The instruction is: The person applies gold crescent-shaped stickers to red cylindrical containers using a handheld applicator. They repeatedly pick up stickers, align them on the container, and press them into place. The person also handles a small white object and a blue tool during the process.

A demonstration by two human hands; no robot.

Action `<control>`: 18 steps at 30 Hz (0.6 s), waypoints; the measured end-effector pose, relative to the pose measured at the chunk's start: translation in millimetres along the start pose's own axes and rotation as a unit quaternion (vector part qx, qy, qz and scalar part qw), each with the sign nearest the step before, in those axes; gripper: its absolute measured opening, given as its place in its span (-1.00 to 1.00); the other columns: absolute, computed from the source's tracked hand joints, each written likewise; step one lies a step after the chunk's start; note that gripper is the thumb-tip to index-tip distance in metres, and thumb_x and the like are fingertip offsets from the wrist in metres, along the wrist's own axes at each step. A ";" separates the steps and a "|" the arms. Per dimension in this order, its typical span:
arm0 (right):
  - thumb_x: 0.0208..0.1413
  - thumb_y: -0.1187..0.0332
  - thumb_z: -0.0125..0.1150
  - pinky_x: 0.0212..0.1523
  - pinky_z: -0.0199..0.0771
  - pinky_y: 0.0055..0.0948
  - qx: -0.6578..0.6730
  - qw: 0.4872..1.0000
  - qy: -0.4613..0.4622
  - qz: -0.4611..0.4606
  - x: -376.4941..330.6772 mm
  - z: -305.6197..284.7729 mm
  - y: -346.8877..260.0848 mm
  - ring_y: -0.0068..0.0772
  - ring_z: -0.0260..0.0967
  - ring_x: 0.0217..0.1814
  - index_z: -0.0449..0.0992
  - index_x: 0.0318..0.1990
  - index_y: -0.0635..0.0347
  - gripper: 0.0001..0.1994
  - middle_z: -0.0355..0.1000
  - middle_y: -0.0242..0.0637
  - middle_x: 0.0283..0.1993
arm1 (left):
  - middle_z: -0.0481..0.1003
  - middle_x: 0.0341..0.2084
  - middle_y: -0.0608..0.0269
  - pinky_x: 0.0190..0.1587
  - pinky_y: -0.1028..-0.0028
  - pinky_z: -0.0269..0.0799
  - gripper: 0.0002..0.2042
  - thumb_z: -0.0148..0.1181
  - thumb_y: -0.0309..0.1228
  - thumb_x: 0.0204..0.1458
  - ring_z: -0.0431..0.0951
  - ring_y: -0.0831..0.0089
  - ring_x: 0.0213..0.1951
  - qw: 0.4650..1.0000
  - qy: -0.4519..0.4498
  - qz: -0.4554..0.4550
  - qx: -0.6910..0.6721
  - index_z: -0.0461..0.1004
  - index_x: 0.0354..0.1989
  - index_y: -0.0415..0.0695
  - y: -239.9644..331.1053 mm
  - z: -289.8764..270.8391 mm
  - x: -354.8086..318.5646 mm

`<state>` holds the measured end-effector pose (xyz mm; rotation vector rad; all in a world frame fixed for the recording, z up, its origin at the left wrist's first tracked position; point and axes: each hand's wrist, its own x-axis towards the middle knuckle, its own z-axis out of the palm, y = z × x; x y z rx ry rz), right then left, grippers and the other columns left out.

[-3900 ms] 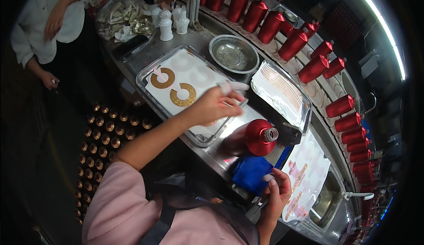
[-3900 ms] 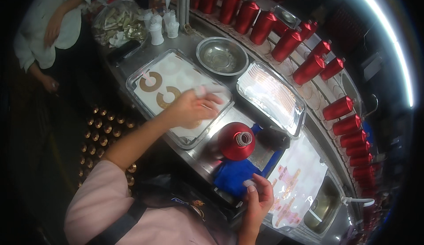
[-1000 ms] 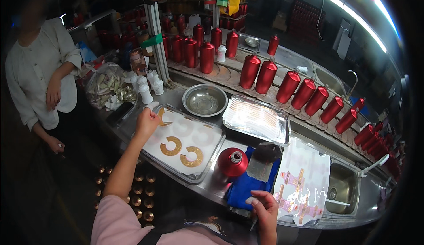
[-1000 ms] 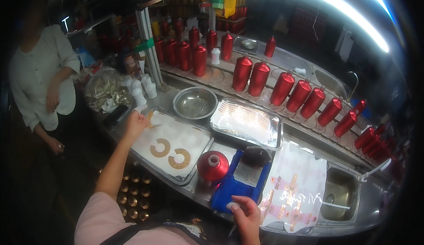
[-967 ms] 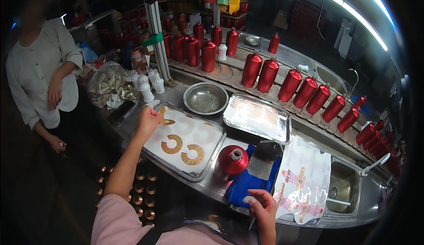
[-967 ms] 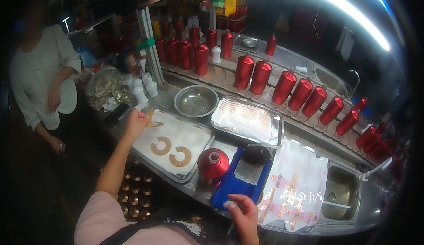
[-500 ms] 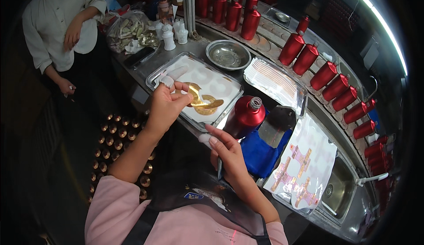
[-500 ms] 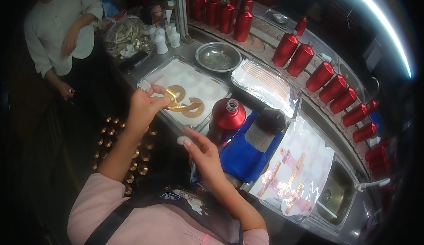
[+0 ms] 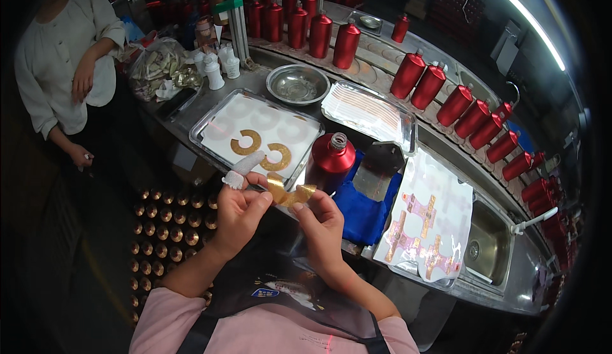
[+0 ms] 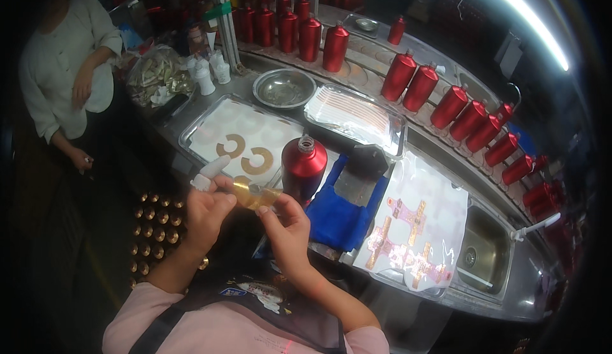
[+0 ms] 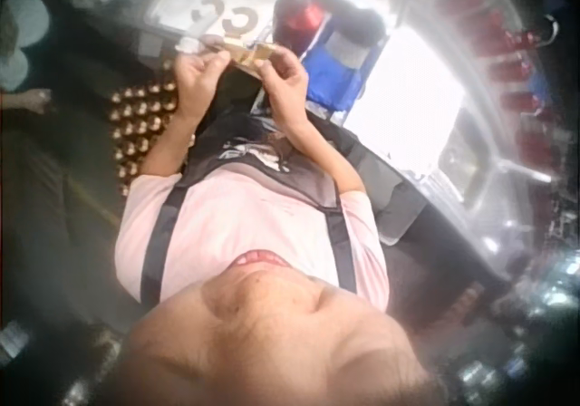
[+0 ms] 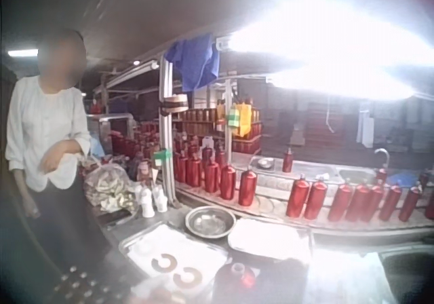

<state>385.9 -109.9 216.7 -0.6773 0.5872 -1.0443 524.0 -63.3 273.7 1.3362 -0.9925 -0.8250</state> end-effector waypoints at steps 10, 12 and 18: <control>0.19 0.58 0.19 -0.39 0.30 -0.73 -0.092 0.989 0.031 -0.109 11.1 -7.2 -16.6 -0.79 0.35 -0.35 0.48 0.11 0.25 -0.68 0.56 -0.40 -0.12 | 0.48 -0.29 0.38 -0.12 0.63 0.51 -0.52 0.27 -0.66 0.13 0.56 0.69 -0.22 0.995 0.004 -0.018 -0.095 0.35 0.25 -0.31 -12.1 11.7 31.2; 0.21 0.64 0.14 0.02 0.42 -0.58 -0.092 0.989 0.034 -0.114 13.4 -5.1 -20.4 -0.63 0.43 -0.02 0.46 0.12 0.34 -0.68 0.50 -0.36 -0.02 | 0.49 -0.27 0.36 -0.13 0.61 0.55 -0.46 0.26 -0.67 0.13 0.58 0.65 -0.23 0.994 -0.007 -0.008 -0.113 0.30 0.31 -0.29 -12.0 11.9 38.7; 0.16 0.64 0.17 0.00 0.46 -0.55 -0.160 0.981 0.039 -0.102 28.4 4.4 -36.9 -0.60 0.46 -0.03 0.41 0.20 0.34 -0.58 0.50 -0.32 0.02 | 0.45 -0.06 0.17 -0.15 0.53 0.66 -0.43 0.20 -0.70 0.12 0.65 0.45 -0.14 0.984 -0.020 -0.046 -0.174 0.22 0.33 -0.29 -1.3 5.3 52.5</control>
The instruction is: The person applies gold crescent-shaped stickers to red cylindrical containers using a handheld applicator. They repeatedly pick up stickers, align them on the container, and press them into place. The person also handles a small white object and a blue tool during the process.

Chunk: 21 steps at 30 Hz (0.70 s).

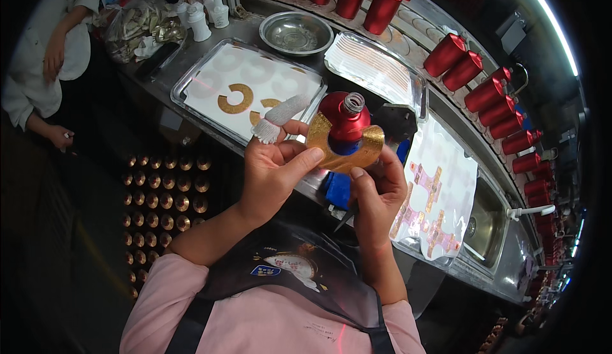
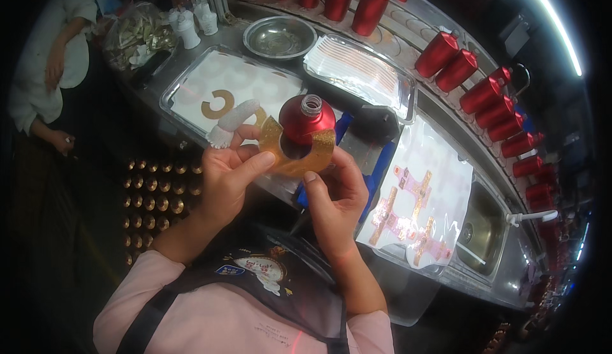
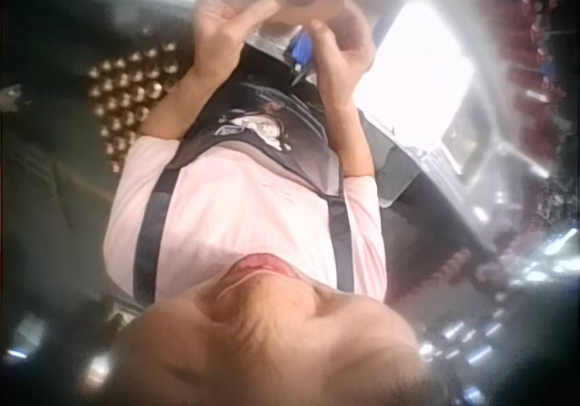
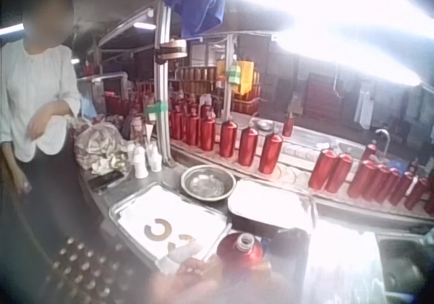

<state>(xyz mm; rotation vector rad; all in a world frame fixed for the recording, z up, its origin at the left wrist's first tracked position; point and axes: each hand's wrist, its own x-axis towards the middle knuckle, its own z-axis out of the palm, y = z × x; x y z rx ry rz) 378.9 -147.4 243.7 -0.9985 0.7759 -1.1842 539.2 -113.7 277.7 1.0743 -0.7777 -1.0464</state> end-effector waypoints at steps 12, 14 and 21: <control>0.04 0.68 0.10 0.12 0.49 -0.48 -0.152 0.981 -0.092 -0.077 75.4 -13.5 2.0 -0.45 0.46 0.16 0.34 0.35 0.31 -0.38 0.42 -0.20 0.24 | 0.52 -0.36 0.30 -0.42 0.67 0.51 -0.87 0.27 -0.52 0.18 0.58 0.65 -0.48 0.998 0.042 0.010 0.036 0.43 -0.21 -0.27 -15.1 -9.4 49.3; 0.05 0.67 0.10 0.11 0.48 -0.51 -0.162 0.979 -0.103 -0.068 85.2 -16.2 4.6 -0.48 0.45 0.16 0.33 0.36 0.31 -0.38 0.44 -0.20 0.23 | 0.52 -0.44 0.34 -0.46 0.68 0.43 -0.88 0.27 -0.53 0.18 0.50 0.72 -0.53 0.996 0.055 0.019 0.070 0.42 -0.24 -0.25 -20.7 -8.0 51.3; 0.05 0.66 0.12 -0.20 0.36 -0.71 -0.130 0.989 -0.058 -0.043 102.0 -14.9 20.8 -0.73 0.36 -0.18 0.29 0.41 0.25 -0.33 0.46 -0.40 -0.06 | 0.49 -0.59 0.41 -0.43 0.69 0.32 -0.87 0.26 -0.56 0.14 0.43 0.79 -0.54 0.993 0.042 0.030 0.111 0.40 -0.28 -0.23 -35.1 -16.5 61.7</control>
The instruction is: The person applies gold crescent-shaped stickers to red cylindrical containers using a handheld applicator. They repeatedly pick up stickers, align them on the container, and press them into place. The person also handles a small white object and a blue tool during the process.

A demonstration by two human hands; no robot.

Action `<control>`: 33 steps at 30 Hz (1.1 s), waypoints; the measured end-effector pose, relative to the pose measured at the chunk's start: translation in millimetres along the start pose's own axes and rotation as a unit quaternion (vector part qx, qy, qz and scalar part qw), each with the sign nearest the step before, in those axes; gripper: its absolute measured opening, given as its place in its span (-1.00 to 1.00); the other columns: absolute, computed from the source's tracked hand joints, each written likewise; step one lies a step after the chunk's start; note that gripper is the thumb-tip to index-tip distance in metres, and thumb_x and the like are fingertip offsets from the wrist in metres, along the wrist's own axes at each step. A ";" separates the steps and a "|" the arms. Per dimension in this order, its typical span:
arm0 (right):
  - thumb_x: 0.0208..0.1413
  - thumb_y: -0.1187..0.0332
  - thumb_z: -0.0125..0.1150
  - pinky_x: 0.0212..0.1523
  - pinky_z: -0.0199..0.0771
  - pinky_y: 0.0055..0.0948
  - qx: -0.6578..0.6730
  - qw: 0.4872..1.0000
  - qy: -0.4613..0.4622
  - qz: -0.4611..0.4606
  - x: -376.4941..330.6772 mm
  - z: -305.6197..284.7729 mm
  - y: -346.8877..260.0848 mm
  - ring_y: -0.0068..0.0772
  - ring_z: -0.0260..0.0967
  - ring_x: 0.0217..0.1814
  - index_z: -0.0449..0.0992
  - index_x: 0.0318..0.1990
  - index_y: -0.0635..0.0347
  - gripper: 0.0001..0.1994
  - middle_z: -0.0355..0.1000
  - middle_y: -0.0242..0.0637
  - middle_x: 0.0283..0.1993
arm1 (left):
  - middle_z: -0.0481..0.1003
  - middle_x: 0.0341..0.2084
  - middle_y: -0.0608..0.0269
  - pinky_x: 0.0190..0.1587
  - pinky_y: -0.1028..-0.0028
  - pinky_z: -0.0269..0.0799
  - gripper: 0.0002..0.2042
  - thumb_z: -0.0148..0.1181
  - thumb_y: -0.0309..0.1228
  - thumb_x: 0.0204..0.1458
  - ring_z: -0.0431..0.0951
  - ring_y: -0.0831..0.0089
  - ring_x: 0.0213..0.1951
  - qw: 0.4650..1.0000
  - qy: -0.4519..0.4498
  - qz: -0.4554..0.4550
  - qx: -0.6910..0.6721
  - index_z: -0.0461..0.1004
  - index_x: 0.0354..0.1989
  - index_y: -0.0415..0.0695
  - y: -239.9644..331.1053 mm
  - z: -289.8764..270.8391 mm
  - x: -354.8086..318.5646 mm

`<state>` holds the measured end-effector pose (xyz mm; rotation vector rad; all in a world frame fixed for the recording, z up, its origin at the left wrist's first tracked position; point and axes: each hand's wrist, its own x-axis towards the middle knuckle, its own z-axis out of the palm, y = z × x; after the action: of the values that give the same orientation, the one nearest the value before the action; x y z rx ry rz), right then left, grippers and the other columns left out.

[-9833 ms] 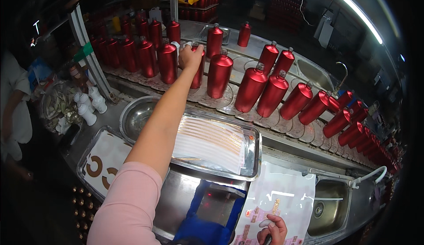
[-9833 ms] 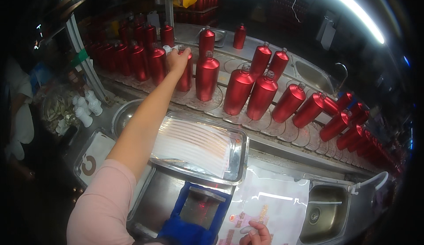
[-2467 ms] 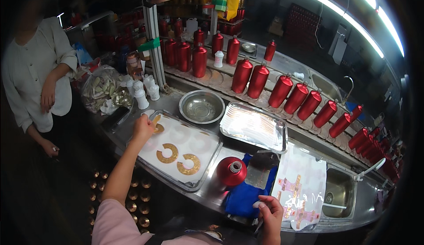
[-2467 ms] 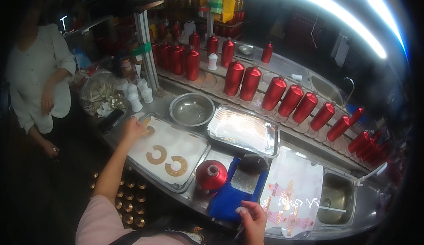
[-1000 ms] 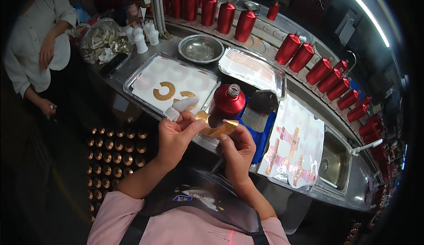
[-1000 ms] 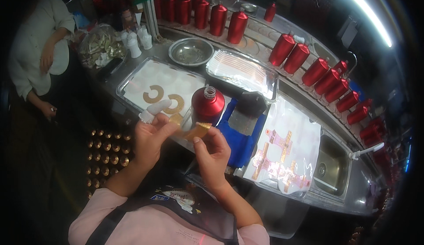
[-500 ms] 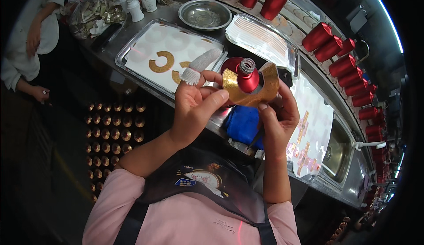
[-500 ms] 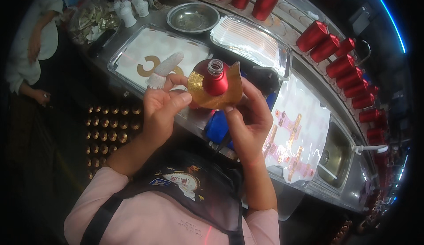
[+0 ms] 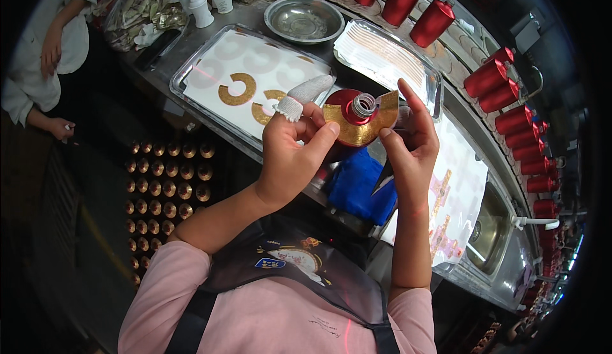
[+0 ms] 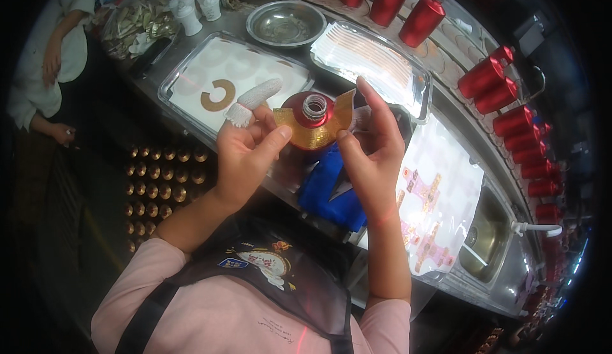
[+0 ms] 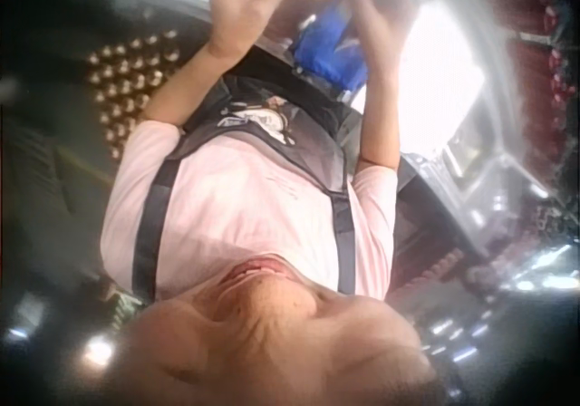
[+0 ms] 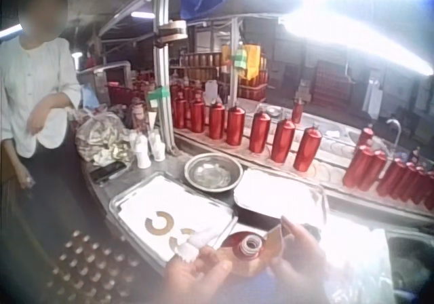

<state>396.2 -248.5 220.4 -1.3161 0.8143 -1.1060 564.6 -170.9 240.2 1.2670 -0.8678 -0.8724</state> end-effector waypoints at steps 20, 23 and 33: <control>0.05 0.43 0.47 -0.43 0.26 -0.81 0.012 0.999 0.041 -0.012 10.8 31.7 27.4 -0.85 0.30 -0.40 0.25 0.42 0.19 -0.24 0.41 -0.32 0.10 | 0.39 0.20 0.10 0.31 0.39 0.30 -0.39 0.25 -0.48 0.19 0.40 0.41 0.22 0.983 -0.119 -0.068 -0.124 0.18 0.39 -0.28 -30.0 -19.4 40.5; 0.09 0.44 0.43 -0.39 0.33 -0.79 0.027 0.999 0.042 -0.003 15.3 37.7 26.8 -0.81 0.35 -0.35 0.25 0.42 0.19 -0.27 0.40 -0.30 0.11 | 0.42 0.16 0.11 0.27 0.40 0.34 -0.41 0.26 -0.47 0.19 0.44 0.43 0.18 0.984 -0.122 -0.056 -0.114 0.20 0.38 -0.29 -29.7 -23.1 44.0; 0.12 0.53 0.32 0.06 0.52 -0.57 0.107 0.993 0.044 -0.007 19.0 40.5 47.4 -0.50 0.45 0.06 0.24 0.43 0.18 -0.31 0.38 -0.22 0.18 | 0.45 0.14 0.16 0.25 0.42 0.35 -0.50 0.20 -0.41 0.25 0.44 0.48 0.16 0.971 -0.129 -0.095 -0.176 0.28 0.33 -0.26 -41.3 -31.5 45.1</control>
<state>447.5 -257.1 181.1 -1.1019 0.7300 -1.2335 609.4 -202.5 198.8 0.9480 -0.7583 -1.3029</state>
